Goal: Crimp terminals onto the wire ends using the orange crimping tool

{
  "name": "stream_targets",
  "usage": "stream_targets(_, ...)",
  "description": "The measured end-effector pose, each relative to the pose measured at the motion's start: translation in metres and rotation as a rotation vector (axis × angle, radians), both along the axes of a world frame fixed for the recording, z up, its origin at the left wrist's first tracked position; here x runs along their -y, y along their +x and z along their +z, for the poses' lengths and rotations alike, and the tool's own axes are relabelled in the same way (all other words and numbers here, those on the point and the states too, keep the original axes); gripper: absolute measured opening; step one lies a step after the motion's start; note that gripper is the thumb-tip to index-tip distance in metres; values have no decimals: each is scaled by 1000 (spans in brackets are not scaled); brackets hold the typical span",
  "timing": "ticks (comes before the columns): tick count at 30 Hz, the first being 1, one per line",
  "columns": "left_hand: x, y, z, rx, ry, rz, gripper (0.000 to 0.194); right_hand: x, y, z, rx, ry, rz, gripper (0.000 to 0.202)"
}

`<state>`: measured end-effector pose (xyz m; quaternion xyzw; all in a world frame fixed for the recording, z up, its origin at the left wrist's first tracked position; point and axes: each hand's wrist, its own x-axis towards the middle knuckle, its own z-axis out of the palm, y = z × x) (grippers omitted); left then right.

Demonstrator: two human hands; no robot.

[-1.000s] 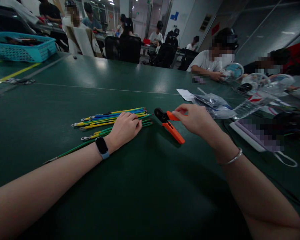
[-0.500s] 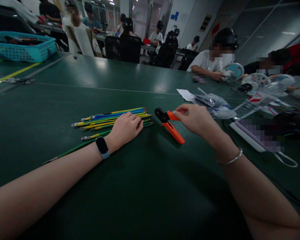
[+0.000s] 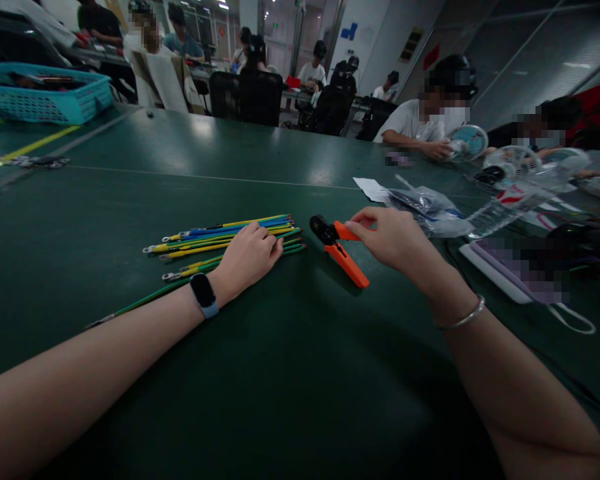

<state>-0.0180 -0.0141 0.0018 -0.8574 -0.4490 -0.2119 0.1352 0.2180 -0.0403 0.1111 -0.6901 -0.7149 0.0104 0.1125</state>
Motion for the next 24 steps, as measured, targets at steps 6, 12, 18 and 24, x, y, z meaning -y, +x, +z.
stream_targets(6, 2, -1, 1, 14, 75, -5, 43, 0, 1, -1, -11, 15, 10, 30)
stream_targets(12, 4, -1, -1, 101, 54, -55, 41, -2, 6, -5, -14, 74, 43, 29)
stream_targets(18, 2, -1, -2, 184, 61, -171, 34, -4, 7, -6, -5, 77, 46, 30)
stream_targets(24, -1, -1, -4, 175, 50, -195, 31, -2, 4, -4, 3, 47, 24, 32)
